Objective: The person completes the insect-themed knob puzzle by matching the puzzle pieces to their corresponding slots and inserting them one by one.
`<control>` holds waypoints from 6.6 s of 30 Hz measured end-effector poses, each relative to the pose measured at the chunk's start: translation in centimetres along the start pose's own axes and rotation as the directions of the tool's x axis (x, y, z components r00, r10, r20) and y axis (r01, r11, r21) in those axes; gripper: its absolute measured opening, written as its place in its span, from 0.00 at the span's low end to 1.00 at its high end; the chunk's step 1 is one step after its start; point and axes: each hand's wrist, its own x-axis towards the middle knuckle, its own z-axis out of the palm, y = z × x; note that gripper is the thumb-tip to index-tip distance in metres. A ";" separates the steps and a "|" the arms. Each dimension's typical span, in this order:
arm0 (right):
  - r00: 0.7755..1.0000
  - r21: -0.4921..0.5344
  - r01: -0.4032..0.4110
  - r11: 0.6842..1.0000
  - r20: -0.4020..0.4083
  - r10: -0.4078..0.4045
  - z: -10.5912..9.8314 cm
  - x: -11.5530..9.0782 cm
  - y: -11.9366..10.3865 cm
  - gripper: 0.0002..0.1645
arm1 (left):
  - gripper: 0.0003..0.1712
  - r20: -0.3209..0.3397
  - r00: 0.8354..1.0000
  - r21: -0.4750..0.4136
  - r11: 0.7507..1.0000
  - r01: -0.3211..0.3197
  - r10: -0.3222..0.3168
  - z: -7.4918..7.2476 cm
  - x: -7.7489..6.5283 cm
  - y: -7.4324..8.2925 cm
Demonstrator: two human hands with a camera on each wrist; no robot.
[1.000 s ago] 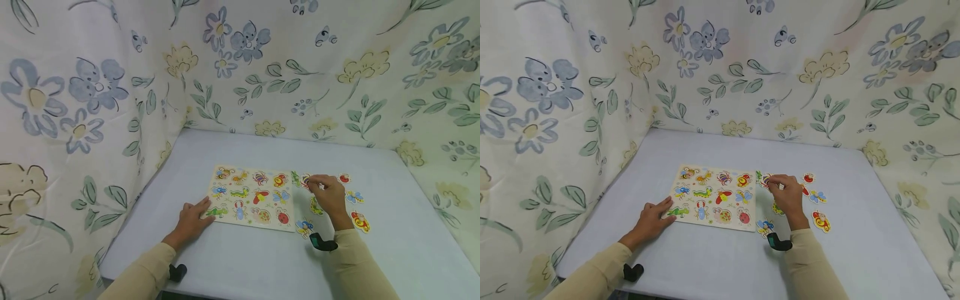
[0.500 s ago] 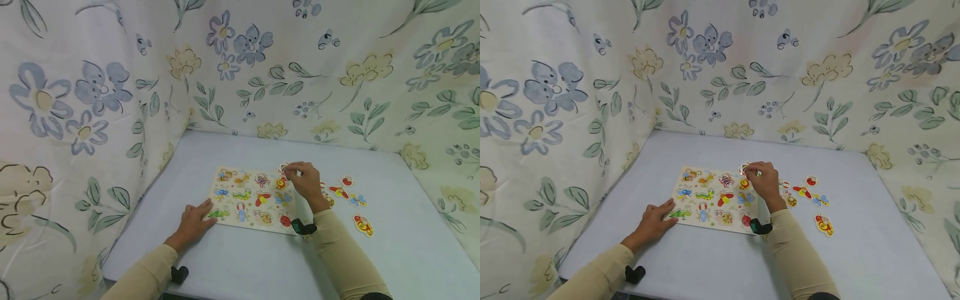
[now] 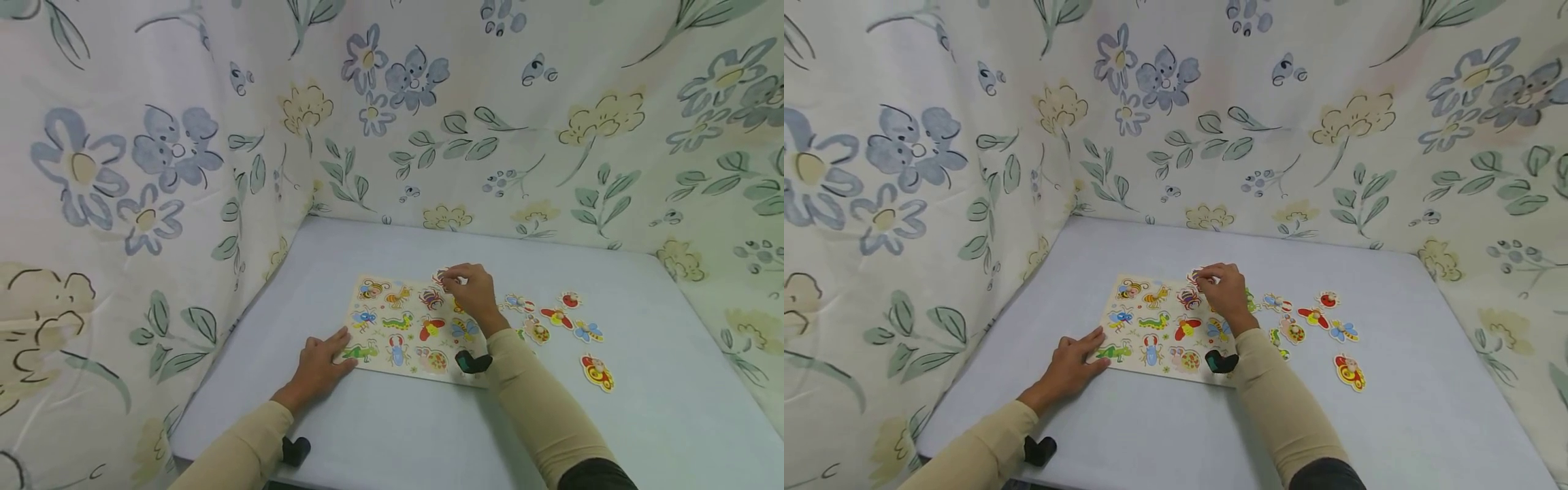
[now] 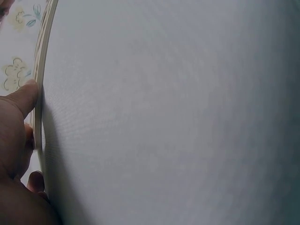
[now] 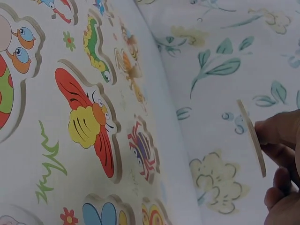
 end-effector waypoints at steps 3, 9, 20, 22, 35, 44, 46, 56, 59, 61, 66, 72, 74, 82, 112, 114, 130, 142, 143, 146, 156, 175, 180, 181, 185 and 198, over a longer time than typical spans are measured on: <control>1.000 -0.002 0.011 1.000 0.002 -0.011 0.5 0.2 0.0 0.04 | 0.36 0.002 1.000 -0.004 1.000 0.007 -0.007 0.0 0.0 -0.1; 1.000 -0.005 -0.003 1.000 0.030 0.003 1.6 0.3 0.6 0.03 | 0.36 0.007 1.000 -0.004 1.000 0.024 -0.024 0.1 0.0 -0.1; 0.989 -0.083 -0.105 0.991 0.101 0.113 3.5 -0.1 2.0 0.04 | 0.36 -0.007 1.000 -0.017 1.000 0.007 -0.007 -0.2 -0.2 0.3; 0.989 -0.084 -0.093 0.992 0.104 0.102 3.8 -0.2 2.3 0.04 | 0.36 -0.006 1.000 -0.018 1.000 0.010 -0.010 -0.2 -0.2 0.4; 0.961 -0.109 -0.215 0.970 0.152 0.230 5.2 -0.6 3.3 0.04 | 0.36 -0.009 1.000 -0.028 0.999 0.014 -0.015 -0.3 -0.2 0.3; 0.961 -0.117 -0.206 0.971 0.160 0.224 5.5 -0.5 3.6 0.04 | 0.36 0.006 1.000 -0.009 1.000 0.025 -0.025 -0.4 -0.3 0.6; 0.963 -0.116 -0.199 0.973 0.162 0.216 5.5 -0.6 3.6 0.05 | 0.36 0.013 0.999 -0.009 0.999 0.032 -0.032 -0.3 -0.3 0.7; 0.953 -0.107 -0.234 0.966 0.170 0.250 5.4 -0.8 3.2 0.05 | 0.36 0.022 0.998 0.003 0.998 0.058 -0.058 -0.3 -0.2 0.8; 0.953 -0.099 -0.229 0.968 0.181 0.244 5.3 -0.9 3.2 0.05 | 0.37 0.022 0.998 0.010 0.998 0.055 -0.055 -0.1 -0.3 0.8; 0.954 -0.103 -0.212 0.972 0.193 0.229 5.2 -1.0 3.3 0.05 | 0.37 0.021 0.998 0.015 0.998 0.053 -0.054 0.1 -0.3 0.7; 0.952 -0.126 -0.168 0.978 0.237 0.195 4.3 -0.8 3.5 0.07 | 0.36 0.026 0.998 0.006 0.998 0.055 -0.055 0.2 -0.3 0.8; 0.954 -0.076 -0.171 0.982 0.238 0.184 1.3 -0.1 2.9 0.14 | 0.37 0.026 0.998 0.028 0.998 0.050 -0.051 0.1 -0.2 1.0; 0.956 -0.088 -0.172 0.981 0.226 0.188 0.1 0.2 2.7 0.15 | 0.37 0.025 0.998 0.031 0.998 0.055 -0.056 0.0 -0.1 0.9; 0.973 -0.166 -0.158 0.973 0.140 0.182 -4.8 1.0 1.6 0.17 | 0.37 0.027 0.997 0.020 0.998 0.067 -0.067 0.2 -0.1 0.8; 0.925 -0.255 -0.375 0.891 -0.171 0.340 -22.6 -6.4 4.8 0.25 | 0.38 0.045 0.998 0.040 0.998 0.045 -0.047 0.5 0.0 1.0; 0.915 -0.253 -0.399 0.882 -0.170 0.365 -23.0 -7.3 5.3 0.26 | 0.38 0.046 0.998 0.035 0.998 0.049 -0.050 0.4 0.0 1.1; 0.853 -0.171 -0.512 0.842 0.009 0.521 -23.3 -14.4 10.9 0.24 | 0.39 0.061 0.996 0.023 0.998 0.060 -0.061 0.6 0.3 0.8; 0.855 -0.210 -0.439 0.873 0.202 0.478 -24.2 -16.4 13.7 0.20 | 0.38 0.059 0.996 0.049 0.997 0.060 -0.063 1.2 0.2 0.6; 0.859 -0.212 -0.424 0.881 0.216 0.465 -24.2 -16.4 13.8 0.18 | 0.38 0.057 0.997 0.055 0.997 0.057 -0.060 1.2 0.2 0.6; 0.871 -0.224 -0.386 0.895 0.231 0.433 -24.0 -16.1 14.1 0.16 | 0.38 0.044 0.997 0.056 0.997 0.062 -0.064 1.0 0.3 0.6; 0.912 -0.220 -0.385 0.896 0.059 0.406 -23.4 -15.5 13.1 0.15 | 0.38 0.037 0.997 0.068 0.995 0.070 -0.072 0.8 0.3 0.4; 0.953 -0.069 -0.191 0.979 -0.253 0.168 -20.7 -10.1 8.5 0.09 | 0.37 0.028 0.998 0.040 0.997 0.060 -0.061 0.6 0.1 0.6; 0.963 -0.081 -0.176 0.981 -0.222 0.155 -19.6 -8.9 7.5 0.09 | 0.37 0.029 0.998 0.035 0.998 0.050 -0.051 0.7 0.1 0.8; 0.965 -0.082 -0.182 0.980 -0.209 0.162 -19.4 -8.6 7.3 0.10 | 0.37 0.029 0.998 0.037 0.998 0.049 -0.050 0.7 0.1 0.8; 0.972 -0.074 -0.182 0.981 -0.165 0.168 -18.1 -7.4 6.6 0.12 | 0.37 0.023 0.998 0.039 0.998 0.051 -0.052 0.7 0.2 0.7; 0.998 0.063 -0.048 0.997 -0.039 0.050 -13.1 -4.1 5.7 0.07 | 0.36 0.026 0.998 0.020 0.998 0.055 -0.055 0.5 0.1 1.1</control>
